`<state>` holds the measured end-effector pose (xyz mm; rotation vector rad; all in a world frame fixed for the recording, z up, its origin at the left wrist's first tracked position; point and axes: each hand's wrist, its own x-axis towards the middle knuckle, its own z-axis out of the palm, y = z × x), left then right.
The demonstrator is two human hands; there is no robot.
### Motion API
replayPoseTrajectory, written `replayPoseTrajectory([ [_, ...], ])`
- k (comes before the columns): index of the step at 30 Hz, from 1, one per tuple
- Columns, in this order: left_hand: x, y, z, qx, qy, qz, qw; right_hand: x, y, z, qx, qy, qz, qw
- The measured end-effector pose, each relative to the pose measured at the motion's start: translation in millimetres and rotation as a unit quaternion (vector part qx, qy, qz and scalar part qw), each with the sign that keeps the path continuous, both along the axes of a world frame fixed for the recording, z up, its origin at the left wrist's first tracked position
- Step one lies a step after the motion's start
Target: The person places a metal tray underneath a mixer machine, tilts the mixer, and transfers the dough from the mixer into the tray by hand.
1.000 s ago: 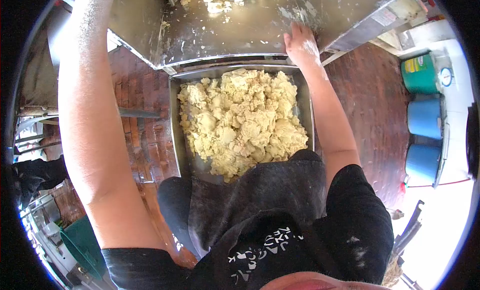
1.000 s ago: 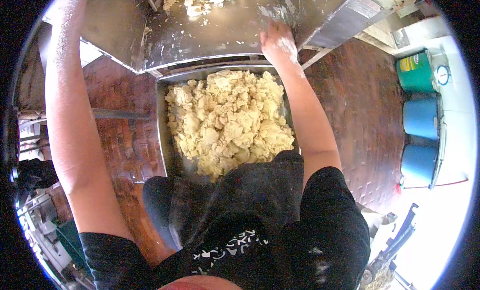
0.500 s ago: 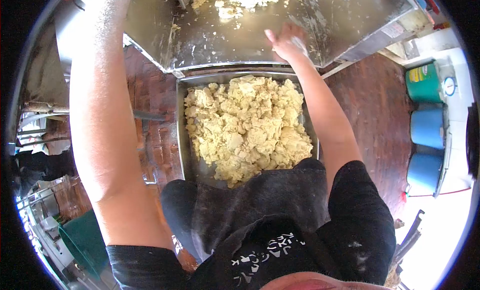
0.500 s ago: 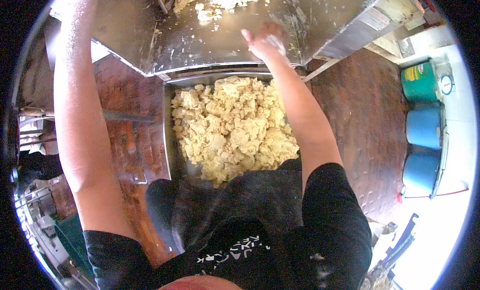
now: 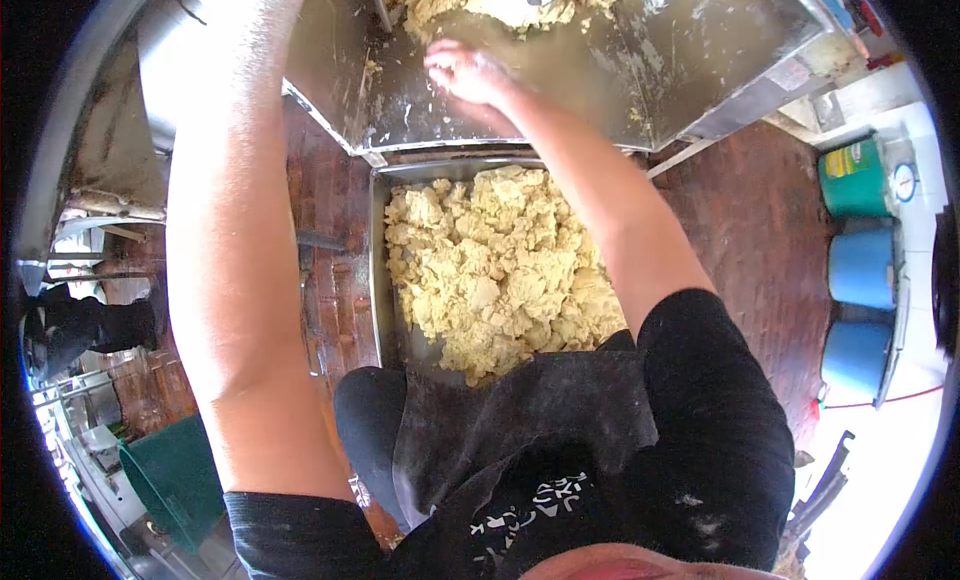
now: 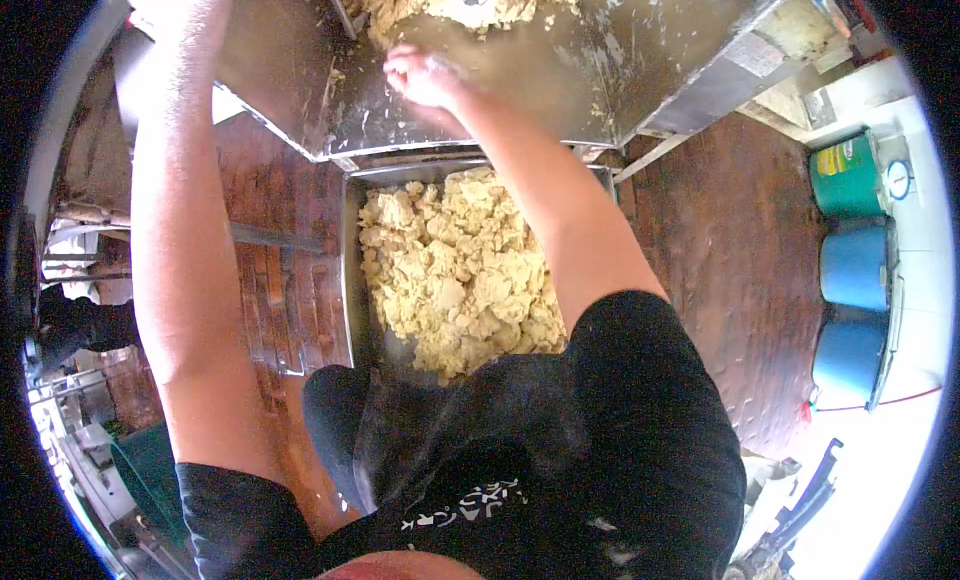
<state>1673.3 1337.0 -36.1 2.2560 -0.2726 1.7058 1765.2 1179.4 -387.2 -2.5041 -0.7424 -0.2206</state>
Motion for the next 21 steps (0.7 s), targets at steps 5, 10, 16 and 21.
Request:
replayPoseTrajectory([
  [5,-8,1,8,-0.001,0.071,-0.039,0.997,-145,15,20,0.081,-0.095,0.065,0.99],
  [10,-14,-2,8,-0.001,0.088,-0.045,0.995,-292,31,-102,0.034,0.057,0.092,0.994],
  [16,-28,-3,27,0.004,0.21,-0.025,0.977,-330,0,-16,0.155,0.048,-0.03,0.986],
  [21,13,18,27,0.123,0.262,-0.002,0.957,-311,-95,171,0.216,-0.132,-0.217,0.943],
])
